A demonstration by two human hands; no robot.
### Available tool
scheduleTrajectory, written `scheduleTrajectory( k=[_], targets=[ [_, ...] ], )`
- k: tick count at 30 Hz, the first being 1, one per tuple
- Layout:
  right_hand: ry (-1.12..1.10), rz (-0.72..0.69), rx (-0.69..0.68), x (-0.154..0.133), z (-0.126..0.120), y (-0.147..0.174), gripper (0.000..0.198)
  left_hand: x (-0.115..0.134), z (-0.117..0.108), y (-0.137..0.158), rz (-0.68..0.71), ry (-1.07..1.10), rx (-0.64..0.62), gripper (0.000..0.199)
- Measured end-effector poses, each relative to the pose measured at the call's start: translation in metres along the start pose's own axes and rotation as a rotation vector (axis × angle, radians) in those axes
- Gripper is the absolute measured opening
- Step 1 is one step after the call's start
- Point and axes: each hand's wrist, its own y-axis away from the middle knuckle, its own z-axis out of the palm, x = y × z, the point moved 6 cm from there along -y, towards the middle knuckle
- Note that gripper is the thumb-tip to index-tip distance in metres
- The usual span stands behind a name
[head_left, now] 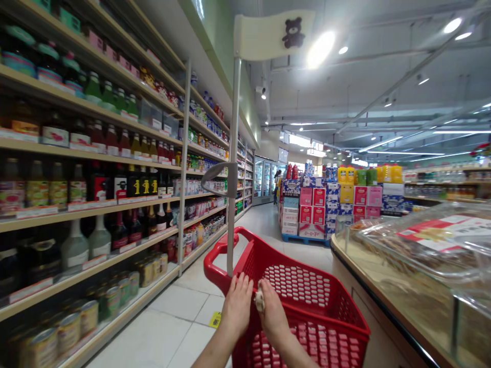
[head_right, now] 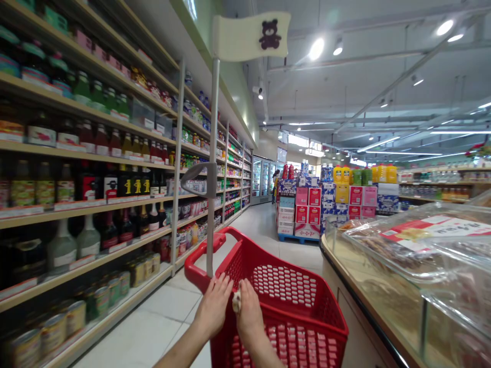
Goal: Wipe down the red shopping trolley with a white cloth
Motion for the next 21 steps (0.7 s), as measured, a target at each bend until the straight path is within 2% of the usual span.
scheduleTrajectory(
  k=[2,4,7,9,11,14,16,19,21],
  targets=[
    [0.089,-0.047,-0.098,0.007,-0.003,0.007,0.056,-0.003,-0.003,0.004,0.026,0.014,0.015,0.054],
    [0.193,-0.013,-0.167,0.04,-0.027,0.024,0.059,-0.005,-0.005,0.007,0.023,0.021,0.023,0.054],
    [0.37,0.177,-0.148,0.096,-0.078,0.05,0.059,-0.003,-0.002,0.008,-0.015,0.011,0.025,0.054],
    [0.446,0.278,-0.105,0.11,-0.092,0.056,0.054,0.004,0.005,0.007,-0.022,0.011,0.024,0.056],
    [0.439,0.255,-0.093,0.099,-0.081,0.049,0.05,0.012,0.012,0.007,-0.022,0.019,0.022,0.058],
    [0.374,0.082,-0.137,0.072,-0.053,0.041,0.052,0.017,0.02,0.008,-0.021,0.025,0.002,0.063],
    [0.379,0.029,-0.162,0.078,-0.055,0.049,0.052,0.016,0.021,0.01,-0.02,0.024,-0.025,0.064],
    [0.473,0.118,-0.139,0.135,-0.094,0.072,0.054,0.014,0.016,0.013,-0.003,0.039,-0.059,0.065],
    [0.567,0.297,-0.083,0.179,-0.123,0.084,0.05,0.016,0.011,0.015,0.01,0.056,-0.069,0.065]
  ],
)
